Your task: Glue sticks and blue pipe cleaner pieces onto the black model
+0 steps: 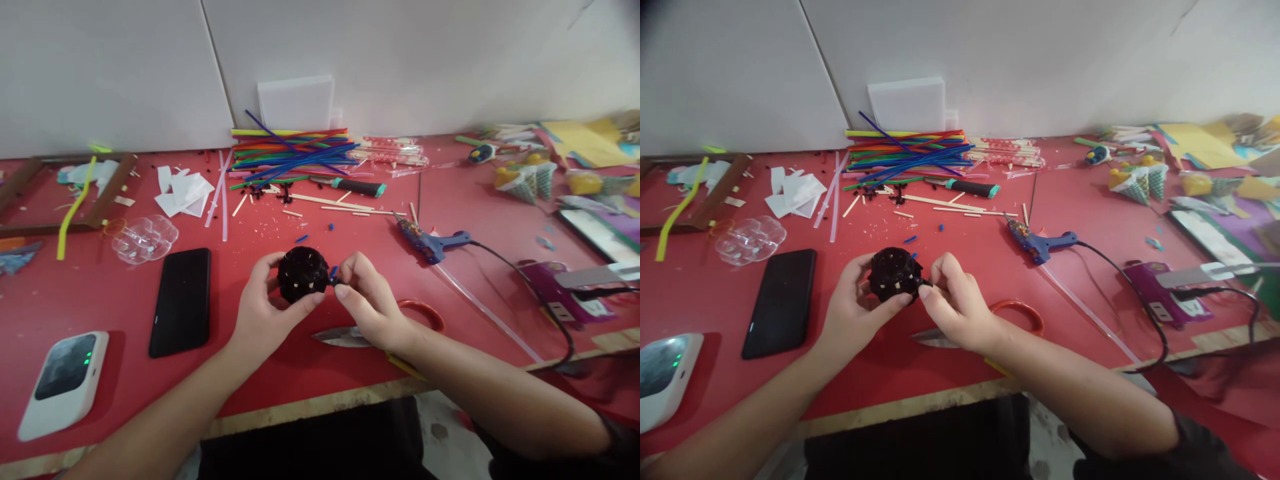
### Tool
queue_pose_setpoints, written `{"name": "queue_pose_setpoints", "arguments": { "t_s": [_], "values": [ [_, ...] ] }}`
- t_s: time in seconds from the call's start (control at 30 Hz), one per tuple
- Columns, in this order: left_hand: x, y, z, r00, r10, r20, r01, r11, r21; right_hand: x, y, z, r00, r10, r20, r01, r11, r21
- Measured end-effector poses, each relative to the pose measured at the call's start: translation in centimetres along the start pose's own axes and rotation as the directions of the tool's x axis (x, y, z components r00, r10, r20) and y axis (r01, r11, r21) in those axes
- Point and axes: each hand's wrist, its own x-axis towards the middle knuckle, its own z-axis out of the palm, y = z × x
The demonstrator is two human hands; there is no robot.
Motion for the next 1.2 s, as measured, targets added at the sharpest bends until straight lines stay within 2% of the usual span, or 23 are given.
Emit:
{"name": "queue_pose_setpoints", "arguments": {
  "t_s": [0.23,0.37,0.53,0.7,1.07,1.2],
  "values": [
    [-0.04,0.08,0.01,1.0,-0.002,0.012,0.002,1.0,-0.023,0.14,0.11,-0.1,0.999,0.023,-0.036,-0.024,1.0,-0.014],
    [-0.04,0.01,0.01,1.0,-0.012,0.005,0.012,1.0,-0.015,0.04,0.09,-0.16,1.0,-0.016,-0.012,0.015,0.999,-0.052],
    [-0.03,0.01,0.12,1.0,0.008,0.007,-0.007,0.998,-0.055,0.11,0.05,-0.22,0.999,0.022,-0.042,-0.024,0.998,-0.049],
    [-0.08,0.01,0.17,0.999,-0.028,-0.019,0.027,0.998,-0.05,0.25,-0.13,-0.27,1.0,-0.003,-0.026,0.001,0.997,-0.079],
    [-0.09,0.0,0.16,0.999,0.042,-0.006,-0.042,0.994,-0.105,0.21,-0.32,-0.34,0.999,-0.036,-0.009,0.035,0.991,-0.132],
    [-0.09,-0.32,0.17,0.996,0.087,0.027,-0.083,0.986,-0.146,0.27,0.44,-0.19,0.997,0.04,-0.071,-0.044,0.998,-0.053]
  ]
}}
